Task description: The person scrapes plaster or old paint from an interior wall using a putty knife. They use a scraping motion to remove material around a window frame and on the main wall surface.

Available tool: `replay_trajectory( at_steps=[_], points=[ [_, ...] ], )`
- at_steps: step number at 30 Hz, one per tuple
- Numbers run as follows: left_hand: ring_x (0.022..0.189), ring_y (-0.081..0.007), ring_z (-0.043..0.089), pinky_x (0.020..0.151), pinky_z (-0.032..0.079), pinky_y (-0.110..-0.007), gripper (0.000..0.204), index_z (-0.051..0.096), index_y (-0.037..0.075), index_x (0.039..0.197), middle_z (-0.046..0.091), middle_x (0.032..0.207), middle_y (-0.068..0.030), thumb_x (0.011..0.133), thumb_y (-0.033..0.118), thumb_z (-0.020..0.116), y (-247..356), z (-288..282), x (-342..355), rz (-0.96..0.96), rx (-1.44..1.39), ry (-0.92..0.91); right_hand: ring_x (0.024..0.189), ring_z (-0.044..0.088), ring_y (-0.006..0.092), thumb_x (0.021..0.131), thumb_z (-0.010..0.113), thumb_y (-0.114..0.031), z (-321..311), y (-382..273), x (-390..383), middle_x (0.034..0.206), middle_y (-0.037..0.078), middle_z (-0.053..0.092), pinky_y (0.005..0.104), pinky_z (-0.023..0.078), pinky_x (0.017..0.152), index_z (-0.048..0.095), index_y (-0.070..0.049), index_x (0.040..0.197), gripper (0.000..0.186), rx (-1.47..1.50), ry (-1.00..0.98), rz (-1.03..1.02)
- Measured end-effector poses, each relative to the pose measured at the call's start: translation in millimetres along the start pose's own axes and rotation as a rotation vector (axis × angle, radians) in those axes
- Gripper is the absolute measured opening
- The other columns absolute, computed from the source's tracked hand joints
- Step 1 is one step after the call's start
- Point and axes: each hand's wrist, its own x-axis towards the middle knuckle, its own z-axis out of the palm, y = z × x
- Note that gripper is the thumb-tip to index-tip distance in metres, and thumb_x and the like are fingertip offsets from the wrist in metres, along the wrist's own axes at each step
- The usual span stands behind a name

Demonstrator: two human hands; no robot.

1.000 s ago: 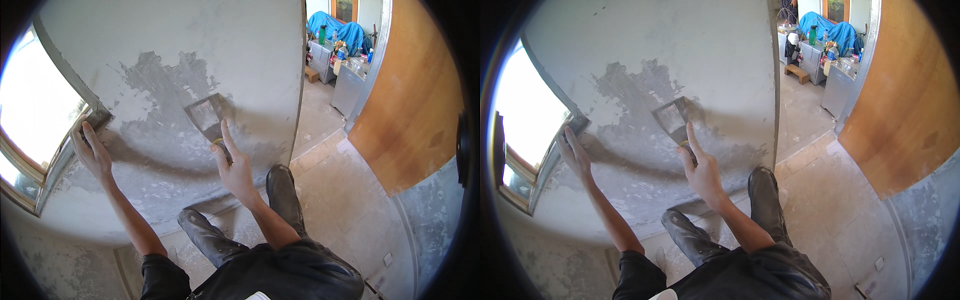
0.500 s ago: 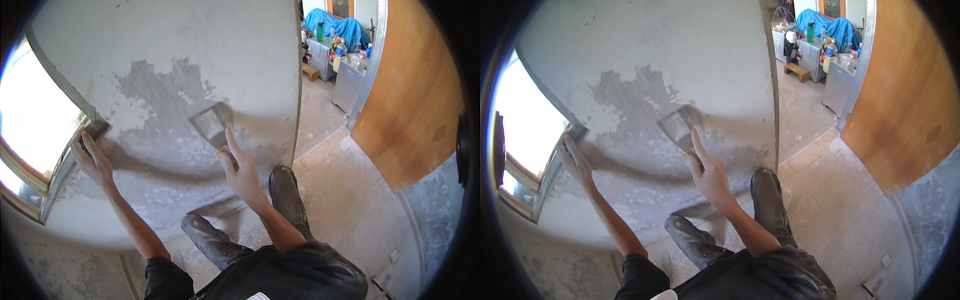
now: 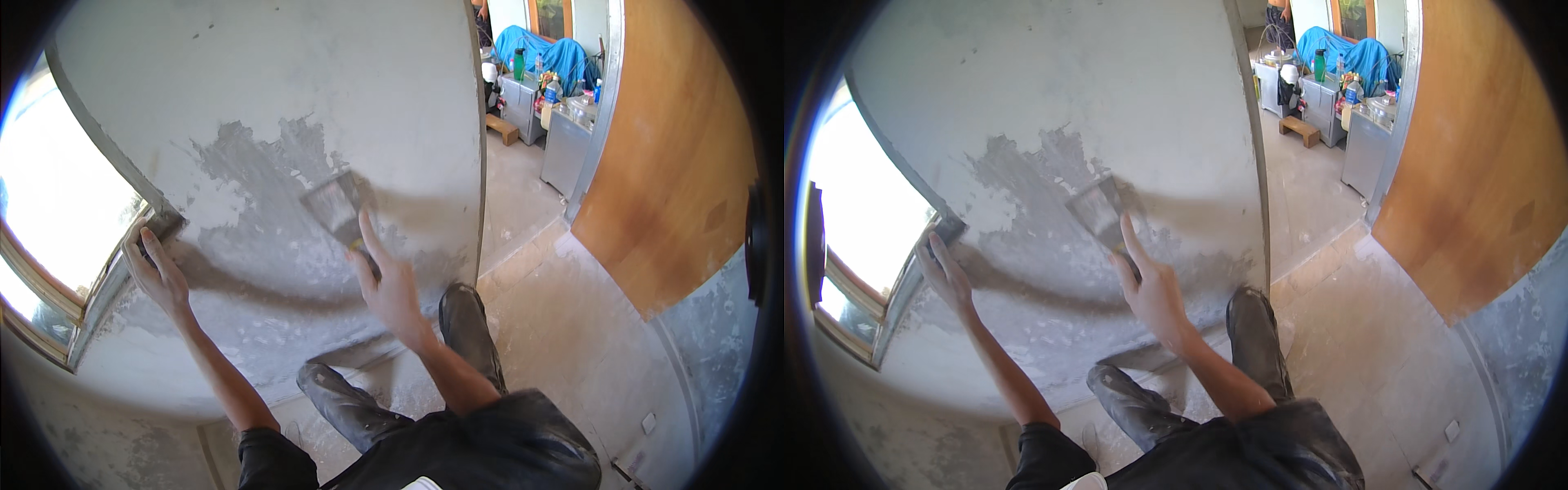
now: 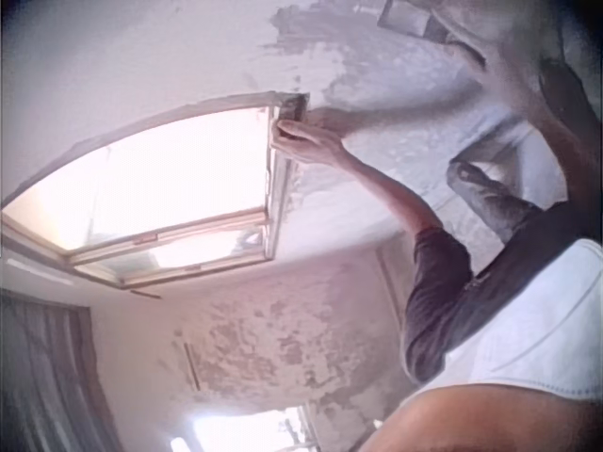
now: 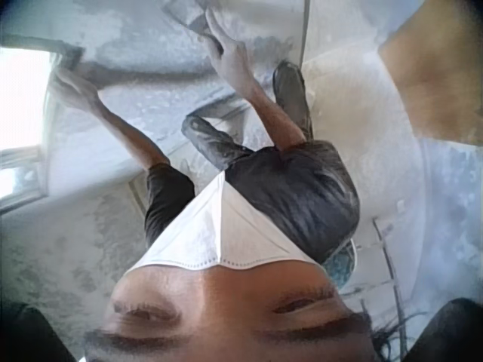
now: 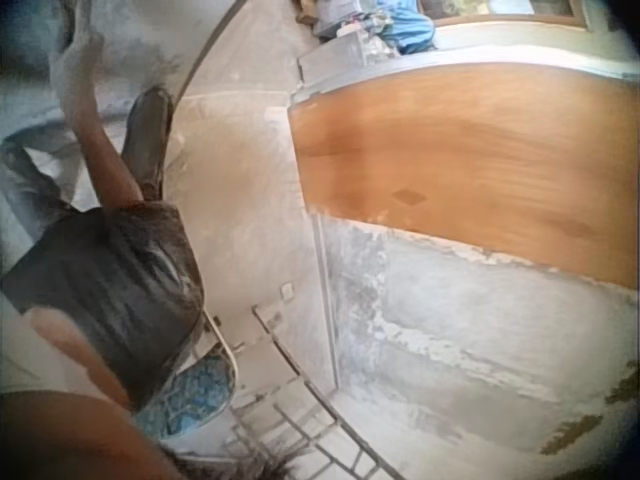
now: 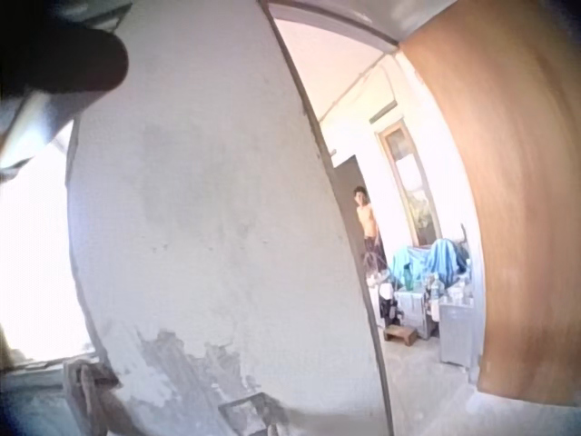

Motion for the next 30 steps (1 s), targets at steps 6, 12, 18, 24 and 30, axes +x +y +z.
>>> replay_trajectory(
  at_steps=[6, 12, 18, 24, 30],
  points=[
    [0.108, -0.0299, 0.057, 0.093, 0.042, -0.039, 0.039, 0.06, -0.001, 0.118, 0.061, 0.113, -0.0177, 0.103, 0.031, 0.045, -1, -1, -2, -0.037, 0.036, 0.017, 0.049, 0.055, 0.0209, 0.095, 0.062, -0.015, 12, 4, -13, 0.069, 0.016, 0.063, 0.0308, 0.047, 0.054, 0.032, -0.013, 0.151, 0.064, -0.009, -0.126, 0.235],
    [0.106, -0.0273, 0.057, 0.093, 0.042, -0.038, 0.032, 0.063, 0.004, 0.114, 0.063, 0.11, -0.0119, 0.103, 0.029, 0.047, -3, -5, 1, 0.018, -0.031, -0.024, 0.053, 0.058, 0.0182, 0.094, 0.062, -0.013, 10, 23, -12, 0.075, 0.013, 0.067, 0.0296, 0.048, 0.056, 0.032, -0.013, 0.151, 0.064, 0.02, -0.015, 0.035],
    [0.106, -0.0282, 0.057, 0.093, 0.042, -0.039, 0.034, 0.063, 0.004, 0.114, 0.063, 0.11, -0.0118, 0.102, 0.032, 0.047, -2, -3, -1, 0.025, -0.019, 0.016, 0.05, 0.05, 0.0154, 0.094, 0.062, -0.015, 0, 4, 1, 0.071, 0.013, 0.065, 0.0283, 0.047, 0.056, 0.034, -0.014, 0.15, 0.062, -0.039, -0.104, 0.126],
    [0.11, -0.0302, 0.056, 0.095, 0.042, -0.039, 0.038, 0.061, -0.001, 0.117, 0.061, 0.114, -0.0162, 0.103, 0.03, 0.044, 1, -4, 0, 0.0, 0.019, -0.011, 0.048, 0.047, 0.016, 0.095, 0.061, -0.016, -5, -19, 31, 0.067, 0.015, 0.06, 0.0296, 0.046, 0.056, 0.034, -0.015, 0.15, 0.062, 0.097, -0.07, 0.1],
    [0.105, -0.028, 0.058, 0.093, 0.042, -0.039, 0.035, 0.063, 0.004, 0.112, 0.063, 0.109, -0.0115, 0.102, 0.034, 0.047, 3, -1, -1, 0.002, 0.006, 0.043, 0.051, 0.052, 0.0179, 0.095, 0.06, -0.017, -8, 13, -19, 0.069, 0.016, 0.061, 0.0297, 0.047, 0.056, 0.036, -0.014, 0.149, 0.06, -0.089, -0.099, 0.136]
  ],
)
